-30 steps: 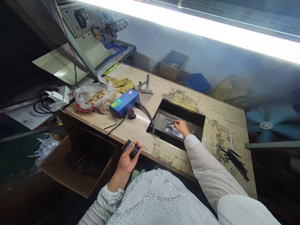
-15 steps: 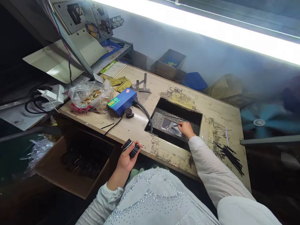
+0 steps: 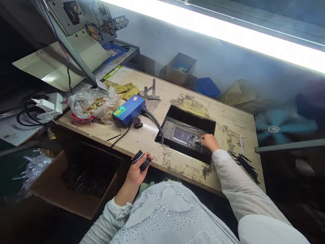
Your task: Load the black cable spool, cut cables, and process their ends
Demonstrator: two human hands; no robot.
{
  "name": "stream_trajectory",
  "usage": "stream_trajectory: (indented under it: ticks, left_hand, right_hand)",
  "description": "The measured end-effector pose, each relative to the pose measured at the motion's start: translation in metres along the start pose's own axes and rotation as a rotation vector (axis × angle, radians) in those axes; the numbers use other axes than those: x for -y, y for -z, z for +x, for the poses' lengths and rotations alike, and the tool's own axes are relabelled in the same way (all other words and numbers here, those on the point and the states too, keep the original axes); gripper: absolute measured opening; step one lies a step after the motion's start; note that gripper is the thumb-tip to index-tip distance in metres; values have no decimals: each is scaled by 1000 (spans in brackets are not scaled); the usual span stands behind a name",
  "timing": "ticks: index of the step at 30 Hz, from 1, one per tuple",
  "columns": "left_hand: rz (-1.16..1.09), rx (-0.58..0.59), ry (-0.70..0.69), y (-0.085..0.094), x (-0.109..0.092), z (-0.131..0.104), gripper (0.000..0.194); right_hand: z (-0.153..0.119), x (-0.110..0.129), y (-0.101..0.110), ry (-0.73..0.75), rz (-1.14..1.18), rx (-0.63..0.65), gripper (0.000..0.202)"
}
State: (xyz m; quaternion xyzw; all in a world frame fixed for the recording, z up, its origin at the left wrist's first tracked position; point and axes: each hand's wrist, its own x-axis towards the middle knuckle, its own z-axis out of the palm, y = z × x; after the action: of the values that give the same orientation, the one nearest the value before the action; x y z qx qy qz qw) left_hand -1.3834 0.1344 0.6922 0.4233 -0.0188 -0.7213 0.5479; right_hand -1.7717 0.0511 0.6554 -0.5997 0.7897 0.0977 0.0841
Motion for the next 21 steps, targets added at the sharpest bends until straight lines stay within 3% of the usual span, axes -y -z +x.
stream_trajectory:
  ticks: [6, 9, 11, 14, 17, 21]
  left_hand:
    - [20, -9, -1, 1, 1, 0, 31]
    - [31, 15, 5, 1, 1, -1, 31]
    - [43, 32, 10, 0, 1, -2, 31]
    - [58, 58, 10, -1, 0, -5, 30]
    - [46, 97, 12, -3, -1, -7, 30]
    - [30, 151, 22, -6, -5, -12, 34]
  right_hand:
    - [-5, -1, 14, -9, -20, -11, 26]
    - [0, 10, 28, -5, 96, -140, 30]
    - [9, 27, 37, 9, 312, -268, 32]
    - [29, 74, 46, 95, 731, -351, 39]
    - [47, 140, 49, 161, 1076, -298, 47]
    - [62, 217, 43, 116, 1286, -242, 49]
